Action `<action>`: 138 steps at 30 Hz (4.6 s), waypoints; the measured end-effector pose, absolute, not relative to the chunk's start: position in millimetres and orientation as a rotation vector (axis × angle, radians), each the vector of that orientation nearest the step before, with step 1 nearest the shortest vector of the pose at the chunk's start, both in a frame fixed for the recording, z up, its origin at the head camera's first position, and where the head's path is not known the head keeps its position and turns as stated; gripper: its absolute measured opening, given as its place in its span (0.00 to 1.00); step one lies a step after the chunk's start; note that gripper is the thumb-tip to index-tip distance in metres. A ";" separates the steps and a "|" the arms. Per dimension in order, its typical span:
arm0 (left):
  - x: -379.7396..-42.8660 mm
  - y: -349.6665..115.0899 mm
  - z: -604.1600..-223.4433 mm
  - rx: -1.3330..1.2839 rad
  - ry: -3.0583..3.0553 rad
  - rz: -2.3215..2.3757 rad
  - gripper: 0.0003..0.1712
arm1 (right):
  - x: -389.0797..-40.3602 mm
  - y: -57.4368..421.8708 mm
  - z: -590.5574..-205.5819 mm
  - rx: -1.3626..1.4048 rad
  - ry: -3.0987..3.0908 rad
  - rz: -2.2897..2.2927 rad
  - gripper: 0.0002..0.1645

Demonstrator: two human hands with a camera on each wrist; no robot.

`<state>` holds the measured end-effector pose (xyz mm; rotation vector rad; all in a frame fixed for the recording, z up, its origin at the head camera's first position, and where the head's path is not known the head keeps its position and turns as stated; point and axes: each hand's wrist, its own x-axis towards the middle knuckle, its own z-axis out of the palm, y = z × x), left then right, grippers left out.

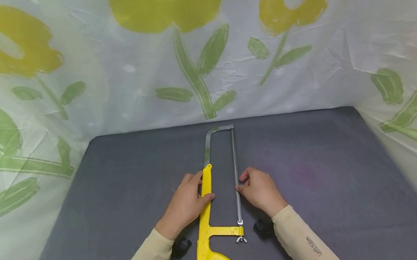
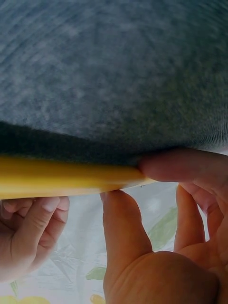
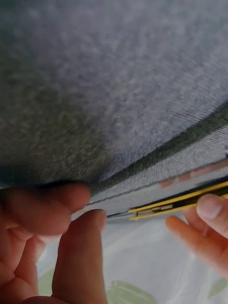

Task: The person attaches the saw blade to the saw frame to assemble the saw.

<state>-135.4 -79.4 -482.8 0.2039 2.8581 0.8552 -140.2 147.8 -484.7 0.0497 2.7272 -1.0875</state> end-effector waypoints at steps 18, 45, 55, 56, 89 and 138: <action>-126.2 -79.3 -472.4 0.163 2.846 0.732 0.41 | -58.2 137.4 -463.8 -0.138 2.693 -0.871 0.25; -122.6 -77.4 -469.3 0.198 2.794 0.737 0.43 | -58.0 168.3 -472.1 -0.255 2.312 -1.110 0.11; -121.3 -76.3 -473.4 0.173 2.790 0.739 0.43 | -59.3 168.7 -479.1 -0.307 2.261 -1.184 0.09; -121.8 -76.1 -473.5 0.174 2.792 0.739 0.43 | -59.9 168.4 -479.3 -0.306 2.264 -1.188 0.09; -122.6 -73.5 -476.7 0.133 2.795 0.749 0.42 | -60.4 169.8 -480.5 -0.263 2.283 -1.192 0.17; -124.3 -75.3 -469.5 0.137 2.781 0.738 0.42 | -59.3 163.8 -478.9 -0.245 2.261 -1.232 0.15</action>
